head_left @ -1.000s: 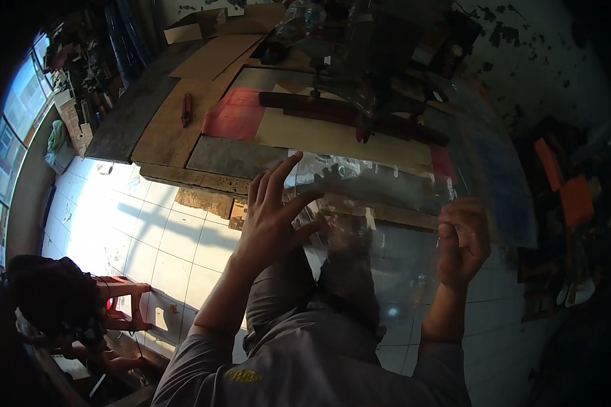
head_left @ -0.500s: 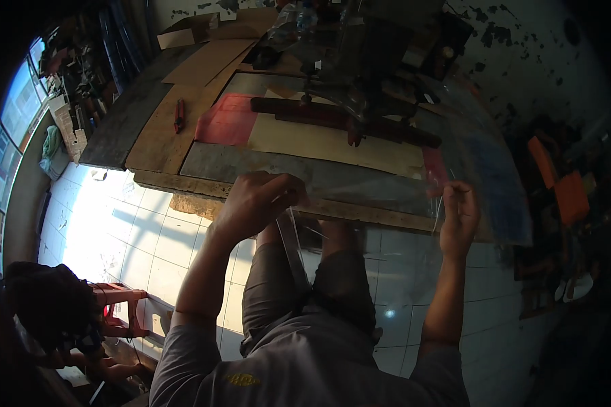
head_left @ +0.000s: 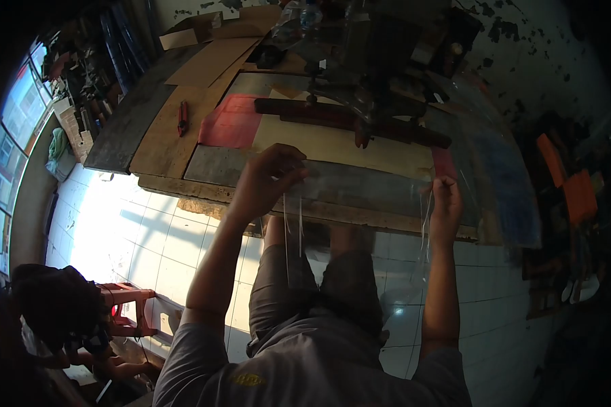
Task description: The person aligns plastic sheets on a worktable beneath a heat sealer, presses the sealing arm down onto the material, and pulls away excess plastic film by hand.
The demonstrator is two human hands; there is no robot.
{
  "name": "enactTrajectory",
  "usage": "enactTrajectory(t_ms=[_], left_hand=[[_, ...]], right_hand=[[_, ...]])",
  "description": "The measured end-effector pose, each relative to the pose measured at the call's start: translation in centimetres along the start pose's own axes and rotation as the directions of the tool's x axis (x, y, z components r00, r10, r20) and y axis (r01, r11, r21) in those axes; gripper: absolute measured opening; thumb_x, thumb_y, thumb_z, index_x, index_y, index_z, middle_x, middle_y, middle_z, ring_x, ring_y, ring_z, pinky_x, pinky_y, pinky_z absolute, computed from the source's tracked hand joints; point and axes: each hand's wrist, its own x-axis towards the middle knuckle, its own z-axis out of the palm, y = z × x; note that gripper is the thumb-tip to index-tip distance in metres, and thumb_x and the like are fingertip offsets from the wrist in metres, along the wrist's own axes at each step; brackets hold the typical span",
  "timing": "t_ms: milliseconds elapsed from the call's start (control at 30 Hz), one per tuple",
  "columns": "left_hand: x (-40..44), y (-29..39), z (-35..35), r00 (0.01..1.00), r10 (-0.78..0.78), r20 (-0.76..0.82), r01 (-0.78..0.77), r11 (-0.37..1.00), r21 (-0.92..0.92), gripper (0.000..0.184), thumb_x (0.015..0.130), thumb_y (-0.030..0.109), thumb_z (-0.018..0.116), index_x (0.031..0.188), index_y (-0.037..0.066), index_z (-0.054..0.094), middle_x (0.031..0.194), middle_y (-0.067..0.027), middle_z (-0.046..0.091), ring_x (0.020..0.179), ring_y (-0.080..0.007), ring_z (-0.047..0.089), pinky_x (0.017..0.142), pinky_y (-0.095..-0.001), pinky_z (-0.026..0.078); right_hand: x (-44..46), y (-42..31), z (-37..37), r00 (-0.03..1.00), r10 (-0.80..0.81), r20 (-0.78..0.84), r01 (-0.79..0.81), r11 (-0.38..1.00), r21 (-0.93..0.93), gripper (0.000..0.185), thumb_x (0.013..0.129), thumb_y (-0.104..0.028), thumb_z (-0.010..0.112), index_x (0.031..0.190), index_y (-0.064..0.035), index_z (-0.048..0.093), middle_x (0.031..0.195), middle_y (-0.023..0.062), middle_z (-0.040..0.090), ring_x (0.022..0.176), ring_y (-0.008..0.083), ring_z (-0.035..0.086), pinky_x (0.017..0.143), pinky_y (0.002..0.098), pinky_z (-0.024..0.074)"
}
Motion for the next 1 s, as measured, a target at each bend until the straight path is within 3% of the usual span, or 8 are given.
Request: enactTrajectory(t_ms=[167, 400, 500, 600, 700, 800, 1000], left_hand=[[-0.6, -1.9, 2.9, 0.991, 0.022, -0.132, -0.033, 0.996, -0.083, 0.039, 0.095, 0.008, 0.078, 0.131, 0.004, 0.062, 0.099, -0.0052, 0.076, 0.1, -0.0129, 0.073, 0.091, -0.0299, 0.056], [-1.0, -1.5, 3.0, 0.985, -0.077, -0.154, 0.057, 0.989, -0.134, 0.041, 0.1, 0.011, 0.072, 0.138, 0.004, 0.06, 0.104, -0.0089, 0.078, 0.103, -0.0135, 0.073, 0.093, -0.0298, 0.056], [-1.1, -2.2, 3.0, 0.984, -0.059, -0.168, 0.05, 0.997, -0.055, 0.035, 0.101, 0.016, 0.072, 0.132, 0.002, 0.065, 0.103, -0.0099, 0.079, 0.1, -0.0142, 0.074, 0.091, -0.0298, 0.057], [-1.0, -2.7, 3.1, 0.977, -0.106, -0.187, 0.084, 0.989, -0.123, 0.027, 0.099, 0.022, 0.075, 0.112, -0.001, 0.071, 0.096, -0.0115, 0.081, 0.098, -0.018, 0.077, 0.088, -0.0322, 0.057], [-0.9, -2.2, 3.3, 0.972, -0.159, -0.173, 0.136, 0.981, -0.141, 0.026, 0.1, 0.023, 0.074, 0.105, -0.003, 0.072, 0.096, -0.0109, 0.08, 0.096, -0.0172, 0.077, 0.089, -0.0319, 0.057], [-0.9, -0.8, 2.9, 0.981, -0.116, -0.154, 0.108, 0.993, -0.055, 0.025, 0.102, 0.021, 0.071, 0.108, -0.003, 0.071, 0.096, -0.0106, 0.08, 0.096, -0.016, 0.076, 0.088, -0.0318, 0.057], [-0.9, -2.0, 3.1, 0.987, -0.069, -0.148, 0.045, 0.986, -0.163, 0.027, 0.106, 0.02, 0.064, 0.113, -0.005, 0.069, 0.095, -0.0106, 0.08, 0.098, -0.0151, 0.075, 0.091, -0.0312, 0.056]], right_hand=[[0.2, 3.8, 0.1, 0.999, 0.039, -0.028, -0.038, 0.999, 0.023, 0.026, 0.111, -0.03, 0.058, 0.11, -0.0045, 0.062, 0.092, 0.0032, 0.069, 0.091, 0.009, 0.061, 0.088, 0.0275, 0.0445], [0.3, 4.3, -0.2, 0.995, 0.085, -0.043, -0.084, 0.996, 0.029, 0.023, 0.11, -0.028, 0.06, 0.111, -0.0043, 0.062, 0.093, 0.0047, 0.071, 0.088, 0.0088, 0.061, 0.087, 0.0269, 0.0451], [0.2, 4.0, -0.1, 0.995, 0.081, -0.064, -0.078, 0.996, 0.036, 0.023, 0.11, -0.027, 0.06, 0.111, -0.0042, 0.062, 0.093, 0.0049, 0.071, 0.089, 0.0094, 0.062, 0.087, 0.0272, 0.0457], [0.0, 3.8, 0.0, 0.993, 0.09, -0.071, -0.087, 0.995, 0.039, 0.024, 0.109, -0.028, 0.062, 0.11, -0.0044, 0.062, 0.093, 0.0045, 0.071, 0.09, 0.0098, 0.062, 0.088, 0.0276, 0.0461], [0.0, 3.9, -0.1, 0.994, 0.074, -0.082, -0.072, 0.997, 0.025, 0.027, 0.108, -0.03, 0.063, 0.113, -0.0041, 0.063, 0.093, 0.0037, 0.07, 0.09, 0.0089, 0.061, 0.087, 0.0268, 0.0455], [-0.1, 3.1, 0.3, 0.993, 0.078, -0.085, -0.078, 0.997, 0.004, 0.031, 0.108, -0.032, 0.064, 0.121, -0.0038, 0.067, 0.093, 0.0021, 0.069, 0.09, 0.0075, 0.06, 0.085, 0.0251, 0.0445], [0.0, 2.7, 0.2, 0.996, 0.081, -0.028, -0.081, 0.996, -0.03, 0.038, 0.107, -0.032, 0.064, 0.134, -0.0048, 0.069, 0.096, -0.0009, 0.067, 0.091, 0.0059, 0.058, 0.083, 0.0232, 0.0431]])
